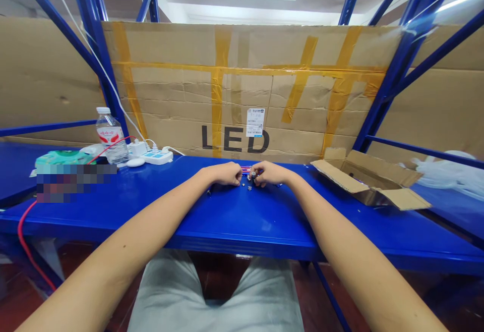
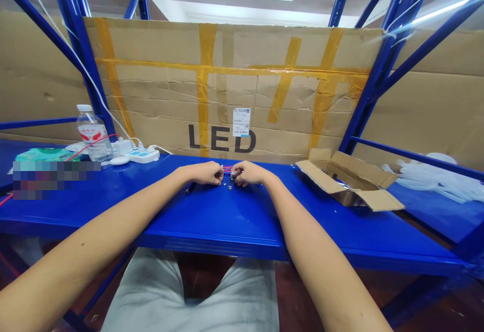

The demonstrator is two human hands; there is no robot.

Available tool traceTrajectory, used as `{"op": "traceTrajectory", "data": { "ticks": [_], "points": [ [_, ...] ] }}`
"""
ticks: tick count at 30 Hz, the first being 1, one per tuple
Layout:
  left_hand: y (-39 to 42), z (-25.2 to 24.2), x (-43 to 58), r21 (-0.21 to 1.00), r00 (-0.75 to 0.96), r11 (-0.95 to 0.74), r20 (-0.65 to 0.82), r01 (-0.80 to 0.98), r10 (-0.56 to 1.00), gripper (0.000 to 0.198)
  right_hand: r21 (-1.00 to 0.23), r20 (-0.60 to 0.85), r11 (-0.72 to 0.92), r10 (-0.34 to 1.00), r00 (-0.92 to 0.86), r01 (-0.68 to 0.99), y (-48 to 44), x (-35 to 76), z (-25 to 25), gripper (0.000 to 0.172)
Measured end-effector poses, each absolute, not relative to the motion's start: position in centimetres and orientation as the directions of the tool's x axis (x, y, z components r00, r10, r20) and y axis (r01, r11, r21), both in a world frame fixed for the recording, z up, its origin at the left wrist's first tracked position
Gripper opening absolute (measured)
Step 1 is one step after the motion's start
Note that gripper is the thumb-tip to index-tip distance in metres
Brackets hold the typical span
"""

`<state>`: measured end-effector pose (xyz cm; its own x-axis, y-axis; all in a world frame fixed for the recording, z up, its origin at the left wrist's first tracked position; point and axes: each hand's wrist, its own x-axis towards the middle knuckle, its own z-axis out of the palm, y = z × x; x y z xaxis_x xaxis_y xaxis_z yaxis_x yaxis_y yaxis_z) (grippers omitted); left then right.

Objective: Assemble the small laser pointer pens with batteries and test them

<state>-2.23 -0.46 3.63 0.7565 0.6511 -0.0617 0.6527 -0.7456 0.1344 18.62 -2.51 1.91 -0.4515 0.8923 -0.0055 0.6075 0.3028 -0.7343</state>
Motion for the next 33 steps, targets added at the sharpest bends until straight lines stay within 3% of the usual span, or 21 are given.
{"op": "traceTrajectory", "data": {
  "ticks": [6, 12, 15, 21, 26, 33],
  "points": [
    [-0.4, 3.4, -2.5, 0.205, 0.759, -0.738, -0.045, 0.643, 0.65, 0.014, -0.727, -0.011, 0.29, 0.902, -0.432, 0.622, -2.7, 18.5, 2.0, 0.024],
    [-0.3, 2.9, -1.9, 0.154, 0.769, -0.841, 0.346, 0.519, 0.538, 0.023, -0.719, 0.006, 0.292, 0.91, -0.415, 0.63, -2.9, 18.3, 2.1, 0.021],
    [-0.7, 2.6, -1.3, 0.098, 0.738, -0.855, 0.462, 0.509, 0.492, 0.025, -0.724, 0.015, 0.284, 0.918, -0.397, 0.629, -2.8, 18.2, 2.0, 0.022],
    [-1.0, 1.9, -0.7, -0.022, 0.786, -0.878, 0.457, 0.478, 0.416, 0.025, -0.711, 0.015, 0.305, 0.908, -0.42, 0.634, -2.7, 18.3, 2.0, 0.029],
    [-0.5, 1.5, -0.8, -0.037, 0.802, -0.892, 0.456, 0.45, 0.385, 0.027, -0.731, 0.013, 0.289, 0.912, -0.41, 0.619, -2.7, 18.5, 2.0, 0.024],
    [-1.0, 2.2, -1.2, 0.012, 0.746, -0.848, 0.47, 0.529, 0.472, 0.029, -0.725, 0.006, 0.28, 0.916, -0.401, 0.629, -2.6, 18.7, 2.1, 0.026]
  ]
}}
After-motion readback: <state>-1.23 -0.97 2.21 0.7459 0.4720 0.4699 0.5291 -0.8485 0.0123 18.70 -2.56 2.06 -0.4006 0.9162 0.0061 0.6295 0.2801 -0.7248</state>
